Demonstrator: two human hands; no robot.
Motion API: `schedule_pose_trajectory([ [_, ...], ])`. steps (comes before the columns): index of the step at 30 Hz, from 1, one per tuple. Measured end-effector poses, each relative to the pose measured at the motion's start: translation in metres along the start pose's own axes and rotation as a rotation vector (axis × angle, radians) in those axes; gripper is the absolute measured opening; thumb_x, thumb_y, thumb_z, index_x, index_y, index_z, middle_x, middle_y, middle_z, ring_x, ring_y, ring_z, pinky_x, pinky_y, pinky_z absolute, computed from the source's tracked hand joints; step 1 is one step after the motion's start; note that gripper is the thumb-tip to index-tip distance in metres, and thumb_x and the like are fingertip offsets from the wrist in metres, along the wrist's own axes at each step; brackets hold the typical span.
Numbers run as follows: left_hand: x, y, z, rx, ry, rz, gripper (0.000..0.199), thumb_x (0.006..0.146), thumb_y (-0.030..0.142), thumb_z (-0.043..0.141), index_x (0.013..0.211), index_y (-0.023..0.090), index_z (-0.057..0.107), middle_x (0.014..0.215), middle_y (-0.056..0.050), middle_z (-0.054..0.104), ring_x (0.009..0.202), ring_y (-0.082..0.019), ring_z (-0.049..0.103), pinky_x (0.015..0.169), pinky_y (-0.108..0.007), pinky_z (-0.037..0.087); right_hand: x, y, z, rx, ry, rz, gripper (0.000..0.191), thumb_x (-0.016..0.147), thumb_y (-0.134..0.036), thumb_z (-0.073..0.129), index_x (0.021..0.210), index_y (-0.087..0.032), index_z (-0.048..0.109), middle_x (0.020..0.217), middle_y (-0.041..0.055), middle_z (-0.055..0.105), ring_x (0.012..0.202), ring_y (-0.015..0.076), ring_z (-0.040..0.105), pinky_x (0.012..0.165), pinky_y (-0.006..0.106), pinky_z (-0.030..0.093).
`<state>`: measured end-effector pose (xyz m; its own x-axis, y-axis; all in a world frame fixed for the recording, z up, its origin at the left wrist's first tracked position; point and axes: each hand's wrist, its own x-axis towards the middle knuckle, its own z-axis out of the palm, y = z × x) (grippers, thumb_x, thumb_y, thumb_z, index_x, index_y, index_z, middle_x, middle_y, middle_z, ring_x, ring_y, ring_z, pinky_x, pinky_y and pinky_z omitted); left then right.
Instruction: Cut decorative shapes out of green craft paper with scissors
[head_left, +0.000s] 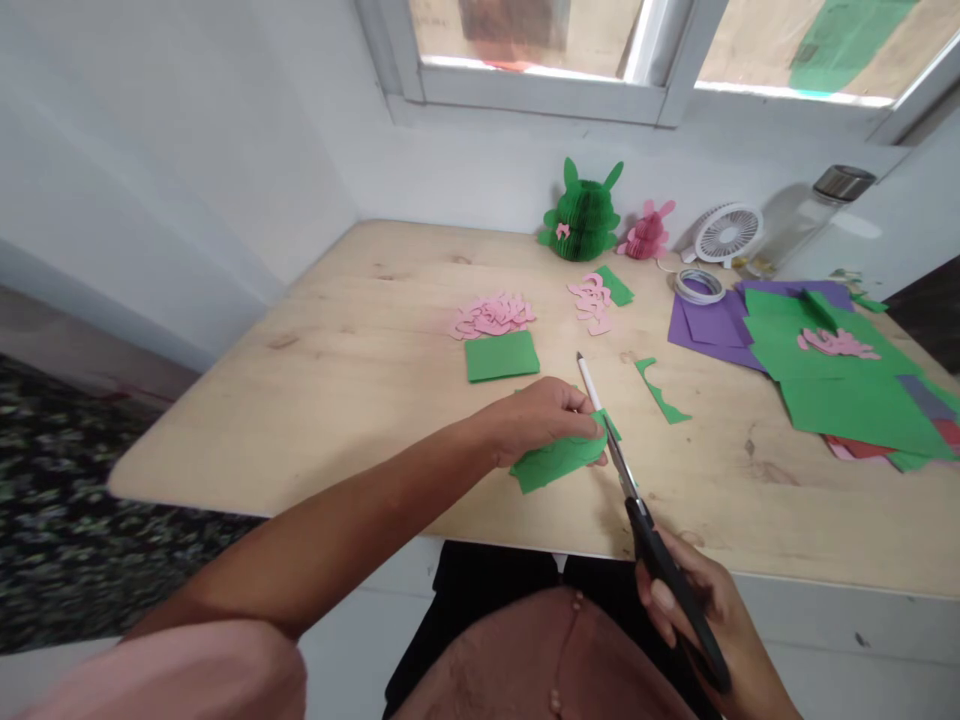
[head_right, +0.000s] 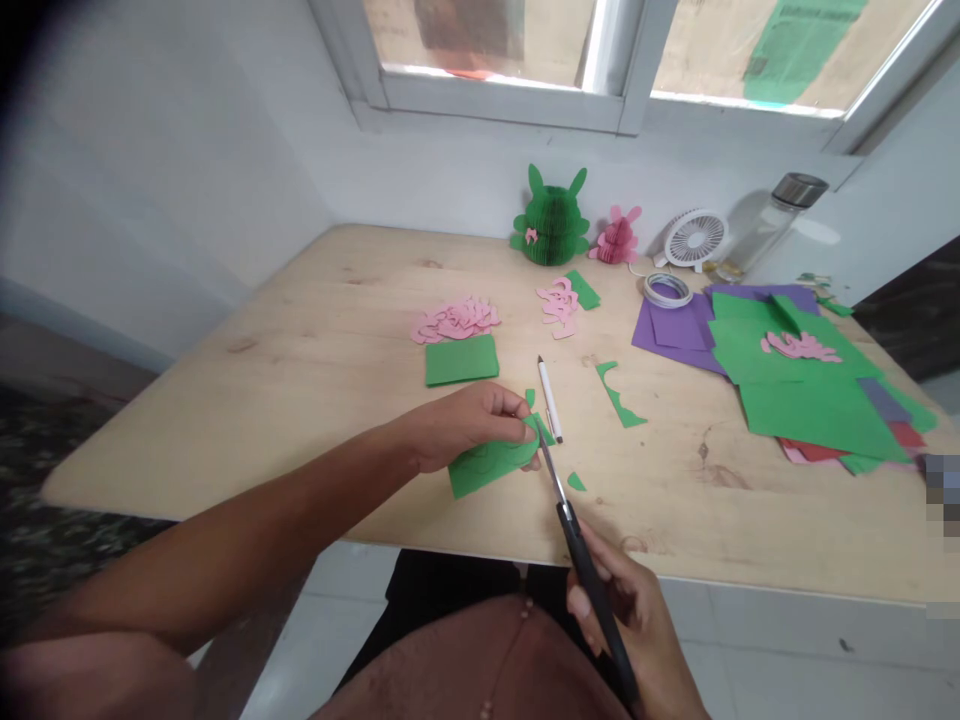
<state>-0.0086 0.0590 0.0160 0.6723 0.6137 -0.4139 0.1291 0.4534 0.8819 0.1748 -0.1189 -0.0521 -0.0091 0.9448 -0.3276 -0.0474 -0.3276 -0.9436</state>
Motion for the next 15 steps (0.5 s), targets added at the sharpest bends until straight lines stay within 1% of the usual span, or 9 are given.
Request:
schedule_pose_trajectory([
  [6,-0.0005,0.0026,-0.0015,-0.010,-0.027,-0.014,0.009,0.063,0.014,0.065,0.055,0.014,0.060,0.059,-0.006,0.069,0.063,-0.019,0.069,0.055,-0.025,0.050,-0.0013,0.0016,-0.0030,-0.009,-0.010,-0.025,0.055,0.076,-0.041,0.070,0.127,-0.022,0.058,0.066,-0.0017,0.049,0.047,0.0082,0.032,0.040,0.021,0.024],
  [10,-0.0031,0.0058,-0.0001,-0.009,-0.033,-0.024,0.013,0.062,0.013,0.065,0.052,0.014,0.056,0.060,-0.008,0.069,0.061,-0.018,0.067,0.054,-0.024,0.048,-0.0006,0.0045,-0.0048,-0.003,-0.004,-0.027,0.050,0.076,-0.040,0.071,0.123,-0.024,0.061,0.063,-0.0029,0.047,0.046,0.0081,0.030,0.040,0.021,0.022],
  [15,-0.0039,0.0067,0.0011,-0.037,-0.043,-0.024,0.014,0.062,0.011,0.063,0.051,0.014,0.055,0.057,-0.006,0.068,0.058,-0.015,0.066,0.054,-0.023,0.047,0.0000,0.0066,-0.0041,0.067,0.005,-0.032,0.049,0.073,-0.038,0.075,0.118,-0.025,0.064,0.057,-0.0050,0.044,0.043,0.0066,0.027,0.038,0.020,0.018],
])
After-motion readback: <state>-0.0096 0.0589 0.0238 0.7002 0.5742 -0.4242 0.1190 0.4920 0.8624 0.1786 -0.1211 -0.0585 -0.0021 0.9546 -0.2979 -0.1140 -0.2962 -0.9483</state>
